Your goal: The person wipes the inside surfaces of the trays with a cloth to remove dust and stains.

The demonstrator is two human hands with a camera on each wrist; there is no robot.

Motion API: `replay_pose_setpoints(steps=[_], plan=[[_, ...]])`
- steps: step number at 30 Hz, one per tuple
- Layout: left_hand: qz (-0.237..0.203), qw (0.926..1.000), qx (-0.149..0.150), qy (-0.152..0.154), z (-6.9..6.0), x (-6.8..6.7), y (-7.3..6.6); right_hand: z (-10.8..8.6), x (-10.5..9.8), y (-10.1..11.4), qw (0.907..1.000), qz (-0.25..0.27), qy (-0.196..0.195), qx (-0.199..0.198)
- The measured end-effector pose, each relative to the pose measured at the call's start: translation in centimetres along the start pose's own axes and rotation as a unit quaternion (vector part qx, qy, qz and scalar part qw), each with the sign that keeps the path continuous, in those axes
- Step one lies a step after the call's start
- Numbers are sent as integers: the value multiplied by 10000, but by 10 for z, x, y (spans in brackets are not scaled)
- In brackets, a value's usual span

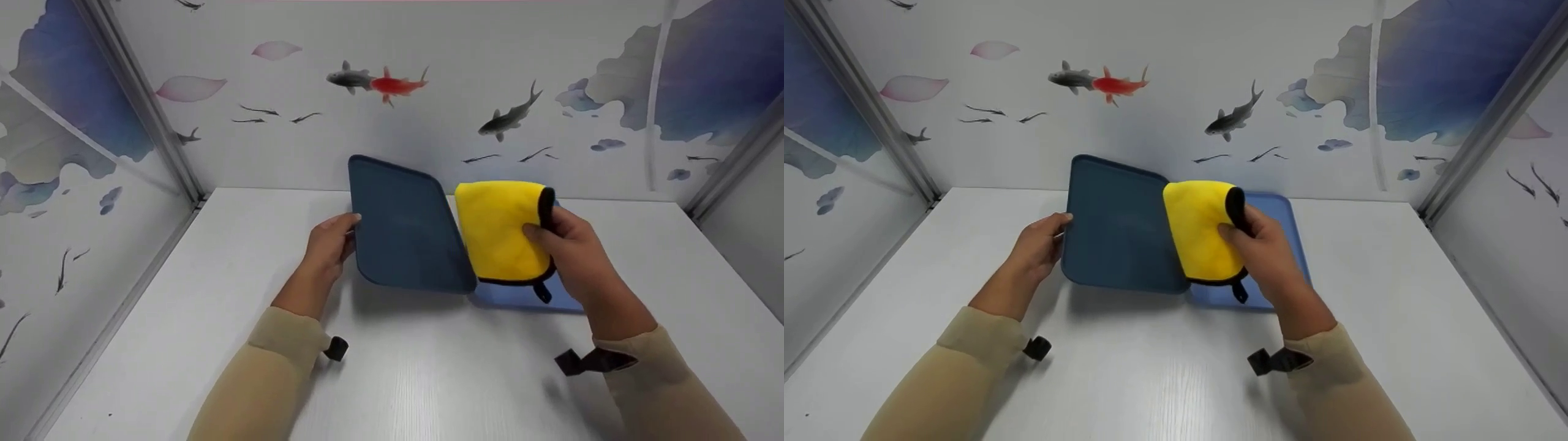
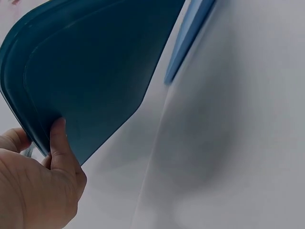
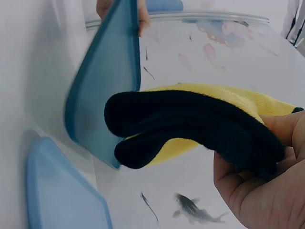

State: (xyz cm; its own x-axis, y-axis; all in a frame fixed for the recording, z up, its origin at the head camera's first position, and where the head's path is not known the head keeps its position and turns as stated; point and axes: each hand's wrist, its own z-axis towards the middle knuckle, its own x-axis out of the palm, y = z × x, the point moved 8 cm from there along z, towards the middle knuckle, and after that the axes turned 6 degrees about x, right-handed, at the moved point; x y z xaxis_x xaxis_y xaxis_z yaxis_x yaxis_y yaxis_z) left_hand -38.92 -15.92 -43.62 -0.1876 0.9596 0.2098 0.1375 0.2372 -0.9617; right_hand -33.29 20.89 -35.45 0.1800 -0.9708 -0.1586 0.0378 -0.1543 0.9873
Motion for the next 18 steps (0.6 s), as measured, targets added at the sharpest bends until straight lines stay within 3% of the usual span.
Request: replay_pose_setpoints(steps=[9,18], plan=[[230,9997,10,50,11,-8,1,3,-33,5,9957,868,-224,-234],[676,9975,-160,126,24,-11,7,8,-39,-3,9956,850,-387,65]])
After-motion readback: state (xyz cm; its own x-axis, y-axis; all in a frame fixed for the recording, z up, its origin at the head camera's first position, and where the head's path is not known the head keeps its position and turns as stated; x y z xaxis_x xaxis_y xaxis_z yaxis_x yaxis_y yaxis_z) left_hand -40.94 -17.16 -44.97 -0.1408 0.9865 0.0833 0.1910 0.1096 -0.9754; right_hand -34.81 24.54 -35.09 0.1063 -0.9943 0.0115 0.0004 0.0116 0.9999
